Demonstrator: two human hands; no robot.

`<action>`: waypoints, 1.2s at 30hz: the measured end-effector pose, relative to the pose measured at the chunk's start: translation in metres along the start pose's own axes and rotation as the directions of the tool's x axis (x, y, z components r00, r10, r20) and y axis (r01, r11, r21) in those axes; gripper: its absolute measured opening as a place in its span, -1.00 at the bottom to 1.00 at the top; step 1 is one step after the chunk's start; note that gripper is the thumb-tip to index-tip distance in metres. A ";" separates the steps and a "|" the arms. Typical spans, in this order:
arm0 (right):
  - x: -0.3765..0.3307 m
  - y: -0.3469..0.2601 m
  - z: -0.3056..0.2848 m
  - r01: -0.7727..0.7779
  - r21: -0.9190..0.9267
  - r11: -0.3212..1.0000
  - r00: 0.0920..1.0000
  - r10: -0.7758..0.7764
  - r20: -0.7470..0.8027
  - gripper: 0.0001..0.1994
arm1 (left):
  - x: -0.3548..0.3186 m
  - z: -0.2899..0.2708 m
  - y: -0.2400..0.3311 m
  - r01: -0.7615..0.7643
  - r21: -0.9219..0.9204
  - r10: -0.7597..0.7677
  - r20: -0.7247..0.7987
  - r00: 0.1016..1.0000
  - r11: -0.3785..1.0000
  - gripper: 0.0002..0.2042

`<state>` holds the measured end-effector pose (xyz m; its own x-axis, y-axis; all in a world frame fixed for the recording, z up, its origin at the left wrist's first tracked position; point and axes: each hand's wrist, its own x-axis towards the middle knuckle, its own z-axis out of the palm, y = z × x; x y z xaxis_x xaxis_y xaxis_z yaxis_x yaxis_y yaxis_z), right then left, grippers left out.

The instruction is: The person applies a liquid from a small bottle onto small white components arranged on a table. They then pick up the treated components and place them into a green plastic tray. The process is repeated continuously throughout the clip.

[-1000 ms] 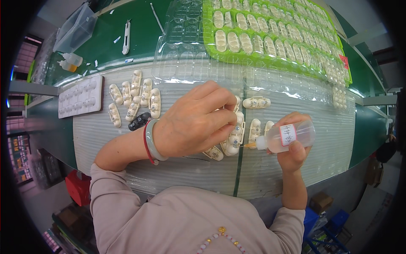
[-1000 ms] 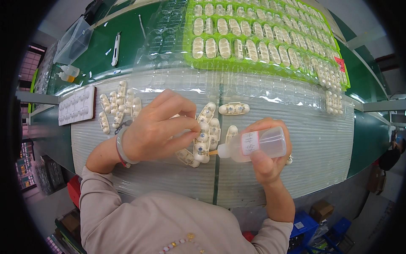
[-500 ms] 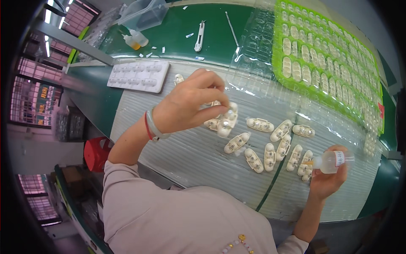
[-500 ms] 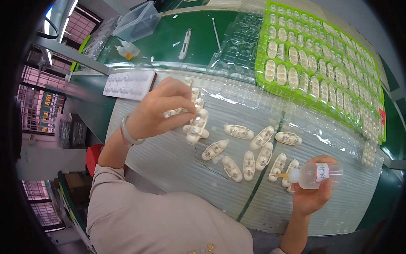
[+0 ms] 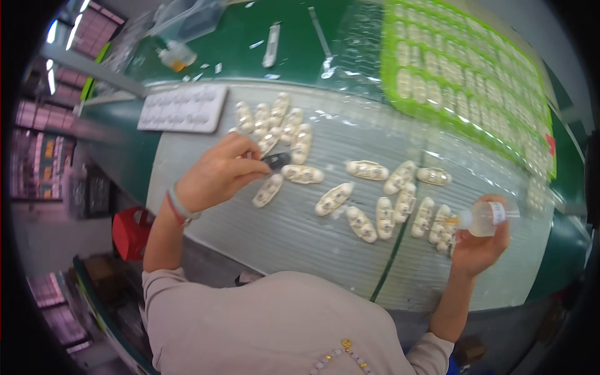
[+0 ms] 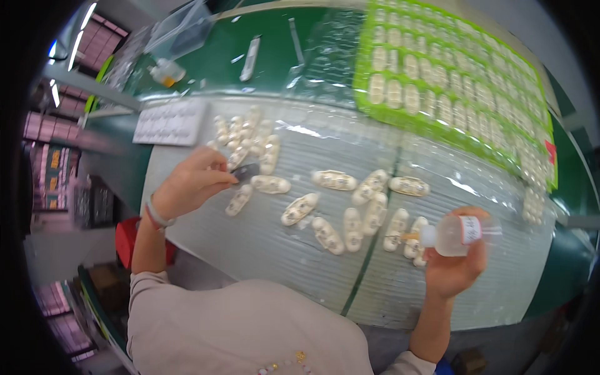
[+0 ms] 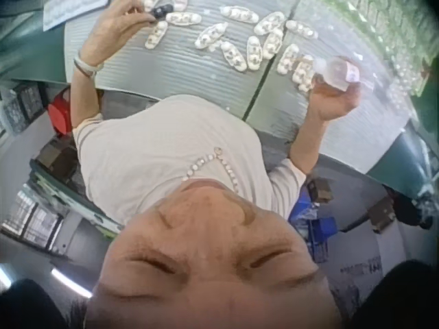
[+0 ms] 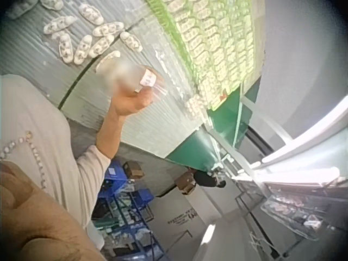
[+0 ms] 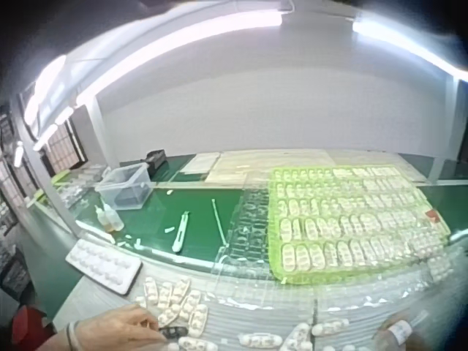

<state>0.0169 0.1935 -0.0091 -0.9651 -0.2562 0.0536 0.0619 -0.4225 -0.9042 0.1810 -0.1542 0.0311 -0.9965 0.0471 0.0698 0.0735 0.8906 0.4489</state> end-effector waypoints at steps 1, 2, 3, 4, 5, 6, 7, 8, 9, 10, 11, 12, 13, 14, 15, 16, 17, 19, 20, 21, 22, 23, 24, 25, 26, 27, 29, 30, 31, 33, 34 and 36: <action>0.000 -0.005 0.001 0.015 -0.012 1.000 0.998 -0.015 -0.058 -0.66 | 0.015 -0.010 0.009 -0.024 0.022 0.024 0.001 1.000 0.999 -0.83; 0.000 -0.005 0.008 0.017 0.005 1.000 0.997 -0.017 -0.073 -0.67 | 0.027 -0.016 0.012 -0.057 0.022 0.057 -0.010 0.998 0.998 -0.83; 0.002 -0.005 0.011 0.028 0.045 0.999 0.997 -0.024 -0.080 -0.68 | 0.043 -0.024 0.024 -0.105 0.080 0.107 -0.019 0.994 0.991 -0.81; 0.004 -0.009 0.005 -0.047 0.058 0.997 0.999 0.047 0.008 -0.68 | 0.065 -0.026 0.034 -0.155 0.097 0.158 -0.014 0.987 0.983 -0.80; 0.004 -0.009 0.000 -0.038 -0.052 0.998 0.999 0.038 0.012 -0.68 | 0.091 -0.027 0.048 -0.240 0.118 0.242 -0.002 0.970 0.964 -0.80; 0.007 -0.009 -0.002 -0.038 -0.153 0.987 0.999 0.041 0.020 -0.67 | 0.121 -0.022 0.059 -0.319 0.092 0.319 0.011 0.948 0.943 -0.80; 0.008 -0.014 0.001 -0.080 0.018 0.997 0.996 0.079 0.041 -0.72 | 0.148 -0.016 0.071 -0.387 0.072 0.386 0.024 0.922 0.919 -0.80; 0.006 -0.018 0.002 -0.125 0.188 0.974 0.990 0.110 0.086 -0.77 | 0.182 -0.004 0.083 -0.515 0.025 0.514 0.029 0.857 0.857 -0.81; 0.005 -0.020 -0.001 -0.103 0.177 0.979 0.993 0.091 0.075 -0.76 | 0.216 0.012 0.093 -0.591 -0.030 0.591 0.033 0.806 0.806 -0.83; 0.005 -0.019 -0.003 -0.091 0.173 0.981 0.994 0.078 0.080 -0.76 | 0.248 0.029 0.104 -0.648 -0.074 0.652 0.038 0.757 0.758 -0.85; 0.006 -0.018 -0.005 -0.088 0.161 0.983 0.993 0.075 0.087 -0.75 | 0.279 0.048 0.117 -0.668 -0.091 0.673 0.038 0.739 0.739 -0.87; 0.008 -0.016 -0.006 -0.076 0.174 0.982 0.994 0.062 0.084 -0.75 | 0.305 0.068 0.127 -0.674 -0.102 0.680 0.044 0.732 0.732 -0.88; 0.010 -0.012 -0.005 -0.072 0.190 0.979 0.994 0.056 0.092 -0.75 | 0.330 0.088 0.133 -0.672 -0.098 0.677 0.016 0.736 0.734 -0.88; 0.010 -0.013 -0.008 -0.061 0.202 0.978 0.996 0.046 0.078 -0.75 | 0.355 0.113 0.146 -0.682 -0.110 0.686 -0.008 0.728 0.723 -0.88; 0.008 -0.015 -0.015 -0.046 0.205 0.978 0.998 0.038 0.044 -0.75 | 0.380 0.143 0.166 -0.683 -0.134 0.682 -0.063 0.729 0.718 -0.88; 0.008 -0.017 -0.012 -0.044 0.214 0.976 0.998 0.035 0.046 -0.76 | 0.395 0.156 0.176 -0.667 -0.137 0.655 -0.126 0.745 0.732 -0.89; 0.009 -0.019 -0.009 -0.045 0.224 0.973 0.998 0.034 0.053 -0.76 | 0.405 0.163 0.182 -0.637 -0.123 0.618 -0.159 0.770 0.761 -0.89; 0.010 -0.021 -0.008 -0.043 0.237 0.971 0.997 0.026 0.072 -0.76 | 0.418 0.185 0.199 -0.577 -0.136 0.546 -0.208 0.811 0.805 -0.89; 0.010 -0.023 -0.008 -0.045 0.246 0.968 0.996 0.025 0.086 -0.75 | 0.422 0.193 0.203 -0.548 -0.134 0.512 -0.230 0.828 0.826 -0.90; 0.008 -0.022 -0.008 -0.055 0.261 0.964 0.995 0.033 0.089 -0.75 | 0.422 0.199 0.207 -0.546 -0.131 0.516 -0.207 0.831 0.827 -0.90; 0.008 -0.020 -0.009 -0.015 0.247 0.969 0.997 -0.004 0.074 -0.75 | 0.424 0.204 0.211 -0.544 -0.125 0.519 -0.186 0.835 0.830 -0.90; 0.008 -0.022 -0.010 -0.030 0.215 0.976 0.998 0.017 0.062 -0.73 | 0.426 0.208 0.215 -0.540 -0.118 0.519 -0.166 0.838 0.834 -0.90; 0.010 -0.025 -0.010 -0.047 0.188 0.981 0.998 0.037 0.057 -0.71 | 0.427 0.208 0.217 -0.535 -0.116 0.516 -0.157 0.842 0.837 -0.91; 0.010 -0.025 -0.010 -0.066 0.161 0.985 0.997 0.058 0.055 -0.69 | 0.428 0.208 0.219 -0.529 -0.113 0.512 -0.150 0.846 0.841 -0.91; 0.009 -0.023 -0.010 -0.070 0.175 0.982 0.997 0.061 0.055 -0.69 | 0.426 0.209 0.218 -0.521 -0.108 0.505 -0.145 0.851 0.847 -0.91; 0.010 -0.025 -0.011 -0.062 0.181 0.982 0.997 0.052 0.060 -0.69 | 0.427 0.206 0.218 -0.537 -0.104 0.518 -0.168 0.839 0.837 -0.91; 0.011 -0.027 -0.009 -0.049 0.216 0.975 0.996 0.033 0.077 -0.71 | 0.428 0.197 0.211 -0.562 -0.086 0.535 -0.219 0.816 0.823 -0.91; 0.012 -0.028 -0.008 -0.041 0.241 0.970 0.997 0.022 0.079 -0.73 | 0.427 0.185 0.210 -0.617 -0.088 0.582 -0.252 0.773 0.782 -0.91; 0.011 -0.027 -0.009 -0.040 0.271 0.962 0.997 0.019 0.078 -0.74 | 0.422 0.171 0.206 -0.665 -0.090 0.623 -0.277 0.732 0.741 -0.92; 0.013 -0.027 -0.011 0.005 0.226 0.974 0.999 -0.016 0.045 -0.74 | 0.404 0.134 0.197 -0.758 -0.043 0.705 -0.334 0.625 0.651 -0.92; 0.014 -0.026 -0.013 0.020 0.209 0.978 0.999 -0.026 0.027 -0.74 | 0.388 0.114 0.193 -0.802 -0.003 0.749 -0.355 0.560 0.598 -0.91; 0.013 -0.029 -0.014 0.054 0.247 0.967 0.997 -0.066 0.037 -0.74 | 0.348 0.076 0.178 -0.819 0.058 0.782 -0.342 0.521 0.571 -0.91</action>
<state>-0.0012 0.2146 0.0123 -0.9569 -0.2604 0.1286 0.0704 -0.6377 -0.7671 -0.1557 0.0548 0.0675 -0.4475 0.5662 0.6922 0.8556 0.4963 0.1472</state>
